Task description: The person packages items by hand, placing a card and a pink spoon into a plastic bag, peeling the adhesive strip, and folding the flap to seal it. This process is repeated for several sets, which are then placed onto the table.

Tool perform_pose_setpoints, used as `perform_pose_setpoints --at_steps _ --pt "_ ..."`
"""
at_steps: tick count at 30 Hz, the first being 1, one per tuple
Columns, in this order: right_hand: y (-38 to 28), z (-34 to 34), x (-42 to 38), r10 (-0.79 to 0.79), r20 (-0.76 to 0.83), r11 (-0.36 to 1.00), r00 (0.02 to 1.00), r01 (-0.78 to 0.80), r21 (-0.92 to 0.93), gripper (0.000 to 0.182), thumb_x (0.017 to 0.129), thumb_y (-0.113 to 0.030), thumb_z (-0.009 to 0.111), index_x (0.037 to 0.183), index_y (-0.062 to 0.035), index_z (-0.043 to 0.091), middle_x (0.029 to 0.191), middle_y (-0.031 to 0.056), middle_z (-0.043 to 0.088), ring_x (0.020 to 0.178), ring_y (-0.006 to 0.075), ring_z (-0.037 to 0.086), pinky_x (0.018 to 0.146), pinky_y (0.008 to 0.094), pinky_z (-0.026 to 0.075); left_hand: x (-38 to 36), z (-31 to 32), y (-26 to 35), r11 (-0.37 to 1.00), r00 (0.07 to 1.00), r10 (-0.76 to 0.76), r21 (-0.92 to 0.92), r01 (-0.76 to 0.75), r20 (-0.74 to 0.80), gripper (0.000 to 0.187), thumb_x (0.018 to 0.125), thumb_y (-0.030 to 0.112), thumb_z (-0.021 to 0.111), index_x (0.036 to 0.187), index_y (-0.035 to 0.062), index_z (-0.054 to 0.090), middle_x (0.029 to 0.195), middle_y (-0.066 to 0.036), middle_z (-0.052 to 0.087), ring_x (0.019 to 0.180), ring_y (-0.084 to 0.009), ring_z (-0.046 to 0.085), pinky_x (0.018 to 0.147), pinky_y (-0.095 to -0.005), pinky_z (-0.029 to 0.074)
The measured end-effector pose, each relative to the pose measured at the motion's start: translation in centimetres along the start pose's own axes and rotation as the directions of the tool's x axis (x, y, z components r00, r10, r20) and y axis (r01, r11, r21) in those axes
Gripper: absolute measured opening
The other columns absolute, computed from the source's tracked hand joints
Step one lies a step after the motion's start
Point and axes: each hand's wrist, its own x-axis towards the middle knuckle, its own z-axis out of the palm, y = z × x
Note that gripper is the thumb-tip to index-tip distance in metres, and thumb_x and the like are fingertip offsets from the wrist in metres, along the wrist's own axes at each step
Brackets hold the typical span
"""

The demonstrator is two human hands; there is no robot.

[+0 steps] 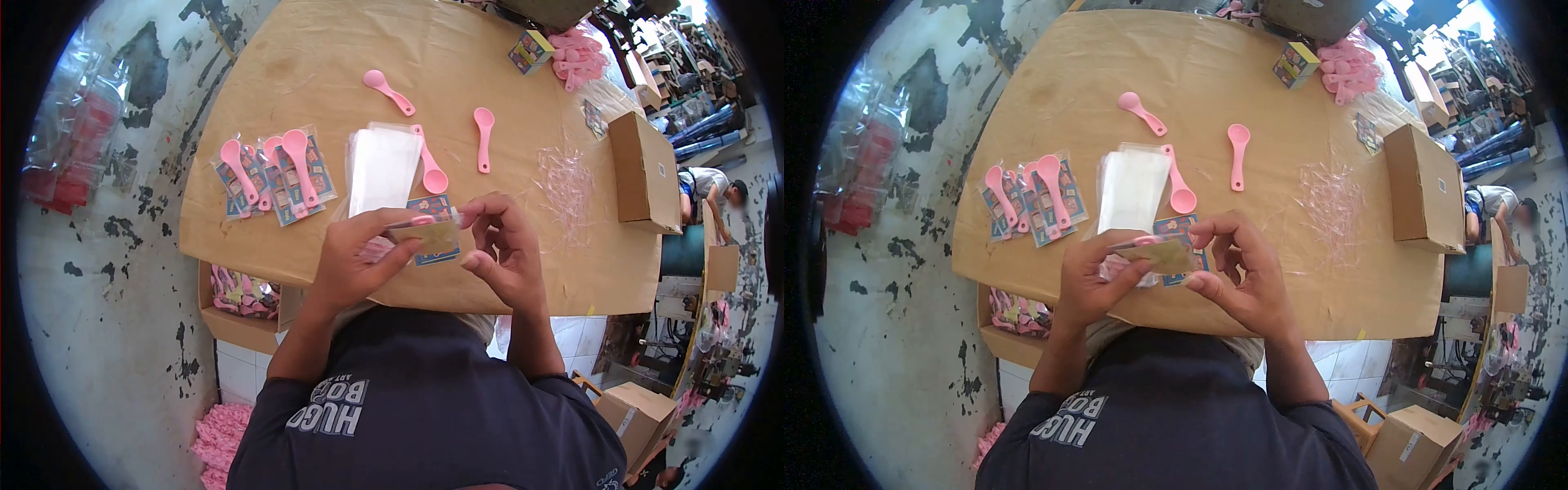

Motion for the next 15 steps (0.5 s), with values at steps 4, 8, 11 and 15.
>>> perform_pose_setpoints --at_steps 4,8,11,15 --pt "-0.1 1.0 0.7 -0.103 0.0 0.971 0.995 0.101 -0.219 0.056 0.078 -0.022 0.091 0.124 -0.0067 0.062 0.106 -0.0016 0.057 0.077 0.0054 0.045 0.06 0.0203 0.036 0.1 0.6 0.5 1.0 0.996 -0.001 0.03 -0.002 0.092 0.031 0.089 0.004 0.076 0.121 0.001 0.073 0.106 -0.011 0.077 0.093 -0.0154 0.073 0.082 -0.0299 0.056" --pt "-0.1 0.6 0.7 -0.033 -0.004 0.98 0.999 0.031 -0.194 0.051 0.08 -0.021 0.09 0.121 -0.0054 0.063 0.102 -0.0007 0.058 0.075 0.0058 0.046 0.06 0.0211 0.037 0.0 -0.4 0.3 0.996 0.998 0.055 -0.068 -0.055 -0.002 0.029 0.091 -0.001 0.072 0.12 0.0006 0.072 0.11 -0.013 0.077 0.1 -0.0205 0.074 0.088 -0.0321 0.056" --pt "0.3 -0.2 0.2 0.048 -0.095 0.944 0.994 -0.076 -0.322 0.041 0.083 -0.017 0.087 0.115 -0.0038 0.066 0.099 0.0005 0.059 0.071 0.0055 0.046 0.058 0.0218 0.038 1.5 -2.9 -0.1 0.918 0.904 0.396 0.088 -0.386 -0.159 0.028 0.09 -0.004 0.07 0.118 0.0002 0.072 0.117 -0.015 0.075 0.108 -0.0249 0.073 0.095 -0.0348 0.056" --pt "1.0 -1.4 -0.8 0.078 -0.15 0.964 0.986 -0.113 -0.239 0.023 0.089 -0.011 0.081 0.106 -0.0023 0.068 0.096 0.0012 0.06 0.065 0.0051 0.045 0.056 0.0221 0.038 1.5 -7.7 1.2 0.793 0.886 0.416 0.558 -0.244 -0.204 0.042 0.085 -0.014 0.057 0.122 0.0024 0.07 0.131 -0.017 0.07 0.127 -0.0298 0.065 0.108 -0.0403 0.049"
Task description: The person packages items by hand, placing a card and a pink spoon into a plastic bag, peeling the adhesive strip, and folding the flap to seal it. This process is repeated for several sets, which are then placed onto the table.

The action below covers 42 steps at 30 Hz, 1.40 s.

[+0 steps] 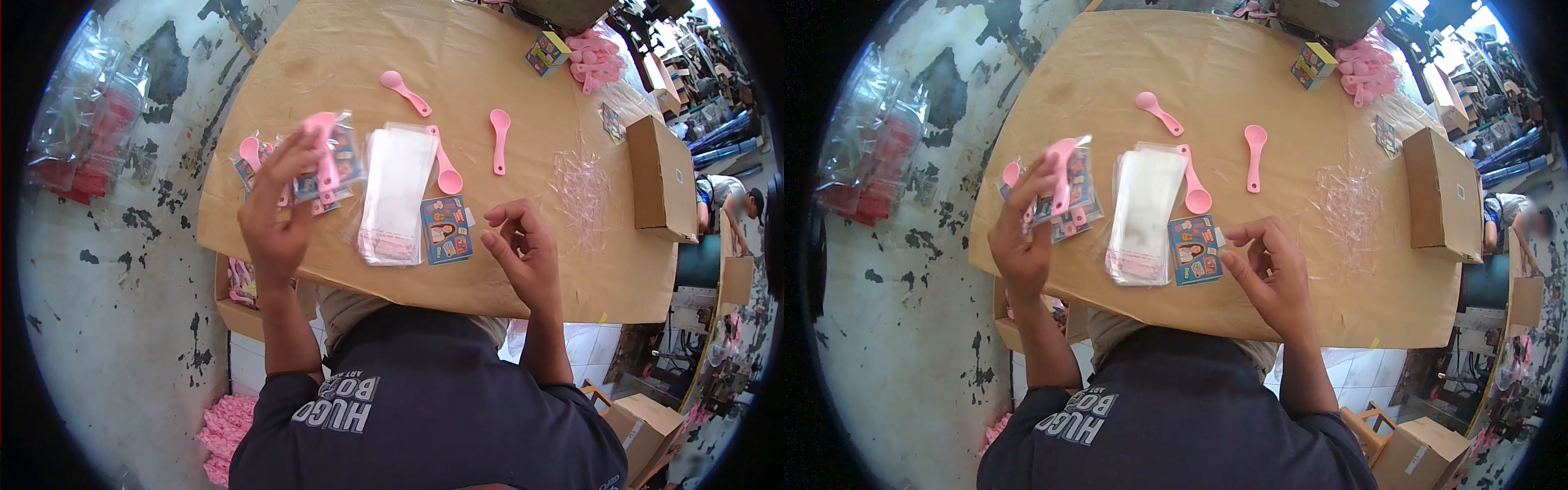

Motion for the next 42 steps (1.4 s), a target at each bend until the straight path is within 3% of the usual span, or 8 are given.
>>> perform_pose_setpoints --at_steps 5,7,13,23,26,28,32,42 --pt "1.0 -1.1 -0.5 -0.01 -0.079 1.0 0.997 0.009 -0.007 0.016 0.091 -0.009 0.077 0.104 -0.0019 0.069 0.091 0.0003 0.061 0.065 0.0047 0.046 0.056 0.0221 0.038 -0.4 -1.1 -1.0 0.965 0.998 -0.057 0.257 0.048 0.029 0.056 0.081 -0.016 0.045 0.128 0.0049 0.068 0.14 -0.015 0.065 0.138 -0.0315 0.055 0.116 -0.0465 0.041" --pt "1.0 -1.4 -0.5 0.005 -0.106 0.998 0.994 -0.011 -0.057 0.016 0.092 -0.008 0.075 0.104 -0.0017 0.068 0.087 0.0009 0.06 0.064 0.0049 0.046 0.057 0.0228 0.038 -0.8 -0.6 -0.6 0.968 0.986 -0.115 0.234 0.085 0.117 0.037 0.096 -0.003 0.053 0.13 0.003 0.066 0.138 -0.014 0.067 0.141 -0.0305 0.053 0.121 -0.0467 0.033" --pt "-0.1 0.0 -0.2 0.017 0.009 0.944 1.0 -0.013 -0.33 0.025 0.093 -0.022 0.076 0.105 -0.0028 0.067 0.087 0.0081 0.062 0.07 0.0191 0.058 0.063 0.0334 0.047 -1.8 0.8 -2.6 0.915 0.905 -0.182 0.403 0.013 0.384 0.027 0.097 0.017 0.067 0.121 0.0073 0.073 0.131 -0.01 0.071 0.136 -0.0289 0.057 0.123 -0.0536 0.026" --pt "0.2 4.4 -1.0 -0.02 -0.025 0.743 1.0 -0.002 -0.669 0.06 0.083 -0.044 0.082 0.119 -0.003 0.059 0.11 0.0141 0.06 0.103 0.0333 0.062 0.081 0.044 0.053 -2.4 -2.4 -5.0 0.908 0.949 -0.228 0.401 0.125 0.219 0.015 0.098 0.015 0.068 0.106 0.0057 0.075 0.12 -0.011 0.075 0.126 -0.0281 0.066 0.121 -0.0566 0.028" --pt "0.1 4.5 -0.6 0.047 -0.037 0.753 0.998 -0.06 -0.655 0.06 0.082 -0.043 0.083 0.119 -0.0028 0.058 0.112 0.0145 0.06 0.106 0.0344 0.061 0.083 0.0447 0.052 -2.4 -1.1 -3.9 0.908 0.992 -0.025 0.418 -0.03 0.125 0.017 0.1 0.015 0.065 0.107 0.0015 0.073 0.115 -0.013 0.075 0.12 -0.0298 0.067 0.117 -0.0486 0.037" --pt "0.6 4.2 -0.4 0.037 0.0 0.827 0.999 -0.03 -0.562 0.057 0.081 -0.038 0.084 0.117 -0.0033 0.057 0.111 0.0148 0.059 0.107 0.0358 0.06 0.086 0.0452 0.051 -2.5 1.2 -1.9 0.97 0.988 -0.156 0.184 0.157 -0.025 0.017 0.096 0.017 0.071 0.101 0.0015 0.072 0.098 -0.012 0.071 0.096 -0.0298 0.068 0.094 -0.0413 0.05" --pt "0.2 2.8 0.4 0.113 0.08 0.884 0.99 -0.063 -0.463 0.047 0.082 -0.028 0.084 0.11 -0.0054 0.054 0.109 0.0152 0.059 0.106 0.0358 0.06 0.088 0.0448 0.049 -2.4 5.1 -0.2 0.919 0.92 -0.369 0.202 0.339 0.134 0.025 0.093 0.024 0.077 0.097 0.0007 0.068 0.079 -0.009 0.056 0.076 -0.026 0.054 0.072 -0.0406 0.045" --pt "1.8 2.1 -0.1 0.058 0.019 0.938 0.998 -0.048 -0.344 0.03 0.089 -0.021 0.076 0.102 -0.0038 0.056 0.099 0.0157 0.061 0.096 0.0363 0.062 0.082 0.0465 0.049 -2.6 6.4 -1.1 0.806 0.793 -0.587 0.199 0.557 0.16 0.027 0.091 0.018 0.08 0.085 -0.001 0.061 0.072 -0.004 0.057 0.066 -0.0128 0.05 0.063 -0.0309 0.044"
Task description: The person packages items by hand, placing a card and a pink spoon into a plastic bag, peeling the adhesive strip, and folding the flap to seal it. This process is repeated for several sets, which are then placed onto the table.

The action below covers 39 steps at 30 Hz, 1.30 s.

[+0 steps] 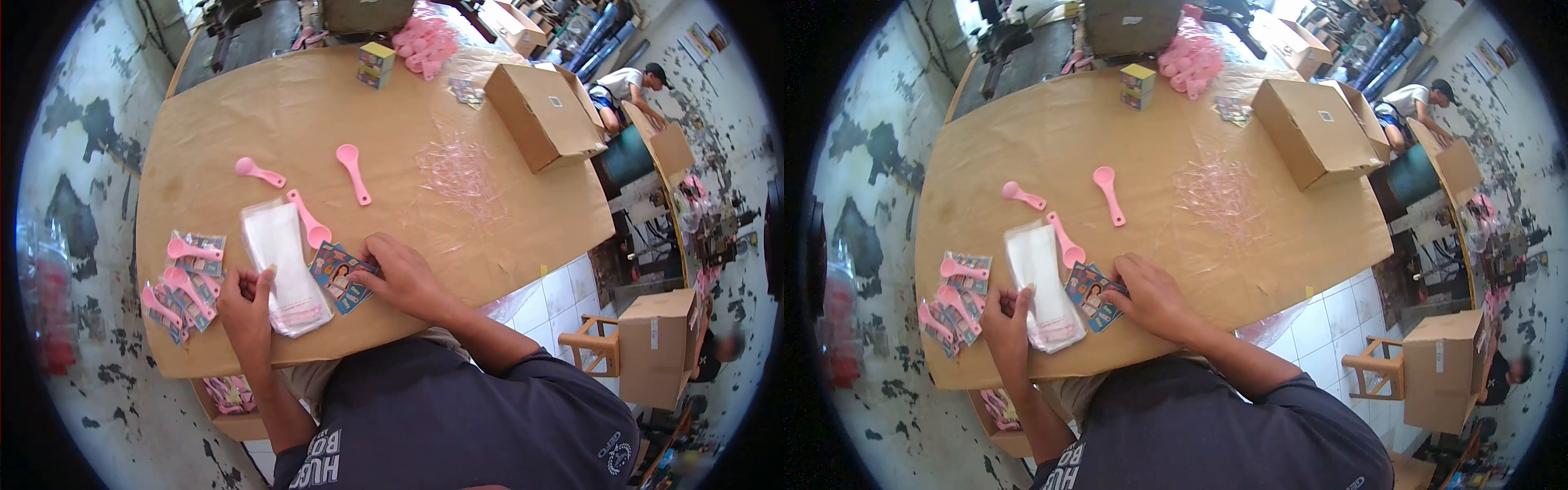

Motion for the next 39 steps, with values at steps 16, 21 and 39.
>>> perform_pose_setpoints --at_steps 16,21,39 --pt "0.3 0.0 0.1 0.041 -0.162 0.99 0.986 -0.019 0.137 0.015 0.101 -0.015 0.065 0.101 0.0004 0.063 0.076 0.0146 0.061 0.066 0.0252 0.057 0.062 0.0376 0.046 -1.5 -0.6 -1.4 0.958 0.969 0.082 -0.248 -0.141 -0.233 0.015 0.098 0.011 0.071 0.103 -0.0023 0.074 0.084 -0.002 0.066 0.07 -0.0067 0.051 0.06 -0.0243 0.042" --pt "-0.2 0.1 -0.1 0.125 -0.187 0.945 0.974 -0.059 0.321 0.019 0.104 -0.018 0.064 0.099 0.0005 0.063 0.076 0.0065 0.063 0.066 0.0111 0.054 0.059 0.0311 0.043 -1.8 -0.2 -1.4 0.917 0.992 -0.027 -0.399 -0.027 -0.127 0.013 0.097 0.01 0.074 0.103 -0.0012 0.072 0.083 -0.001 0.069 0.072 -0.005 0.058 0.065 -0.0223 0.048" --pt "-3.7 3.7 0.6 -0.249 0.073 0.963 0.966 0.239 0.126 0.022 0.103 -0.022 0.061 0.117 -0.0061 0.064 0.101 0.0183 0.07 0.092 0.0389 0.068 0.078 0.0485 0.053 -1.9 -2.1 -4.4 0.466 0.965 -0.131 -0.873 -0.141 -0.226 0.014 0.107 0.014 0.058 0.118 0.0056 0.055 0.1 -0.012 0.072 0.082 -0.0161 0.068 0.074 -0.0282 0.055"
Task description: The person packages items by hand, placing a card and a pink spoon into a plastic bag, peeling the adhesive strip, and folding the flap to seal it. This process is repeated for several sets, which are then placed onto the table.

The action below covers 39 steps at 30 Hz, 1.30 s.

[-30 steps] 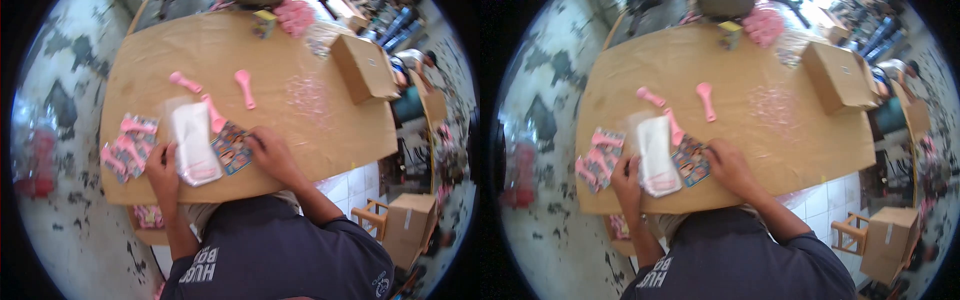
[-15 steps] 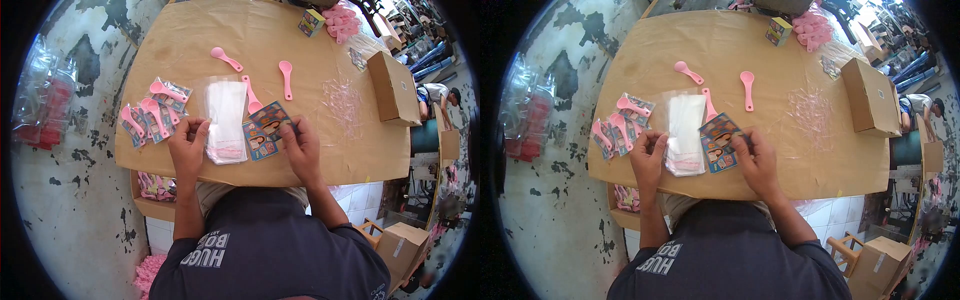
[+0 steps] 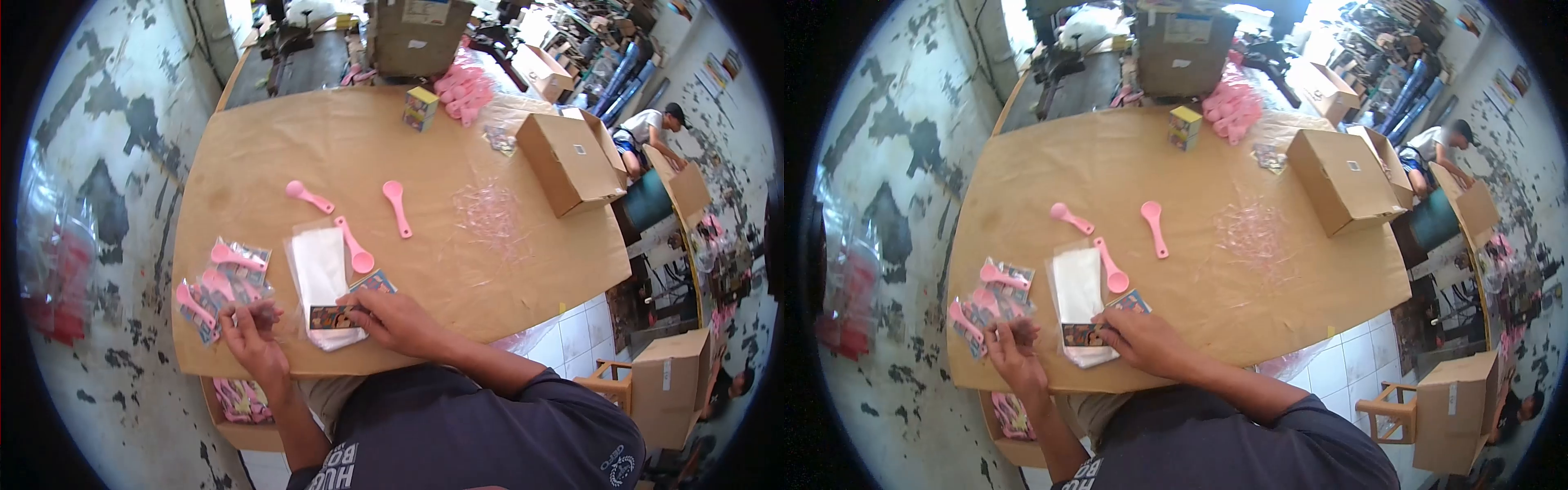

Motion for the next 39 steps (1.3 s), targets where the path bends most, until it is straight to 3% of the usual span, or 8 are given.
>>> perform_pose_setpoints --at_steps 6,9,12,16,19,21,29,39 --pt "-0.5 -1.4 -0.3 0.008 -0.068 0.979 0.998 0.006 0.205 0.017 0.099 -0.009 0.068 0.113 0.0 0.068 0.091 0.0116 0.07 0.075 0.0163 0.067 0.065 0.0319 0.051 -0.7 1.5 1.6 0.973 0.981 -0.194 -0.126 0.191 -0.012 0.03 0.101 0.01 0.067 0.13 0.0072 0.058 0.107 -0.009 0.074 0.095 -0.0172 0.073 0.084 -0.0287 0.061" --pt "0.6 -1.7 -0.8 0.055 -0.13 0.961 0.99 -0.017 0.277 0.016 0.099 -0.009 0.069 0.111 0.0015 0.068 0.091 0.0077 0.07 0.075 0.0091 0.065 0.064 0.0266 0.051 -1.0 1.4 1.1 0.966 0.977 -0.212 -0.155 0.205 -0.031 0.02 0.1 0.01 0.069 0.118 0.0043 0.063 0.1 -0.011 0.075 0.09 -0.0191 0.073 0.078 -0.0297 0.06" --pt "1.1 -2.2 -1.3 0.076 -0.205 0.955 0.976 -0.013 0.295 0.016 0.1 -0.009 0.068 0.113 0.0023 0.068 0.093 0.0045 0.071 0.077 0.0074 0.065 0.066 0.0236 0.051 -0.6 1.2 0.1 0.985 0.992 -0.053 -0.155 0.071 0.115 0.015 0.1 0.01 0.069 0.113 0.0033 0.064 0.096 -0.01 0.074 0.087 -0.0184 0.072 0.08 -0.0331 0.061" --pt "2.3 -2.0 -2.2 0.098 -0.247 0.94 0.964 -0.008 0.34 0.018 0.099 -0.014 0.07 0.109 0.0011 0.067 0.083 0.008 0.07 0.068 0.0119 0.062 0.063 0.0288 0.051 -0.5 2.2 0.1 0.978 0.988 -0.14 -0.145 0.147 0.058 0.016 0.102 0.011 0.067 0.115 0.0016 0.063 0.098 -0.011 0.073 0.086 -0.0188 0.071 0.084 -0.0357 0.06" --pt "1.8 -1.9 -2.9 0.293 -0.175 0.835 0.94 -0.162 0.526 0.018 0.101 -0.013 0.068 0.112 0.0015 0.066 0.085 0.0047 0.071 0.071 0.0087 0.063 0.064 0.0259 0.052 -0.6 3.9 0.1 0.944 0.977 -0.172 -0.261 0.2 0.129 0.02 0.104 0.01 0.063 0.121 0.0001 0.061 0.111 -0.015 0.074 0.1 -0.0243 0.074 0.095 -0.039 0.06" --pt "1.7 -1.9 -2.7 0.315 -0.224 0.724 0.922 -0.081 0.685 0.018 0.103 -0.012 0.065 0.114 0.0023 0.065 0.087 0.0025 0.07 0.074 0.0067 0.065 0.065 0.0237 0.054 -1.1 5.6 0.7 0.93 0.967 -0.217 -0.273 0.246 0.132 0.022 0.104 0.011 0.063 0.124 0.003 0.062 0.12 -0.018 0.073 0.108 -0.0295 0.073 0.094 -0.0376 0.059" --pt "2.1 -2.4 -3.1 0.255 -0.177 0.778 0.951 -0.093 0.621 0.02 0.104 -0.012 0.065 0.116 0.0039 0.065 0.092 0.0046 0.072 0.077 0.0071 0.067 0.066 0.0228 0.055 -2.2 9.0 0.8 0.922 0.944 -0.258 -0.239 0.304 0.206 0.033 0.103 0.011 0.062 0.134 0.0007 0.059 0.128 -0.018 0.07 0.117 -0.0268 0.069 0.098 -0.0362 0.059" --pt "1.3 -2.3 -2.7 0.313 -0.106 0.638 0.944 -0.126 0.76 0.021 0.104 -0.012 0.064 0.116 0.0055 0.064 0.093 0.006 0.071 0.074 0.0081 0.066 0.066 0.0235 0.056 -3.6 10.8 -0.1 0.921 0.92 -0.287 -0.189 0.342 0.268 0.035 0.102 0.008 0.066 0.134 -0.0034 0.059 0.126 -0.024 0.069 0.115 -0.0242 0.069 0.097 -0.0355 0.057"
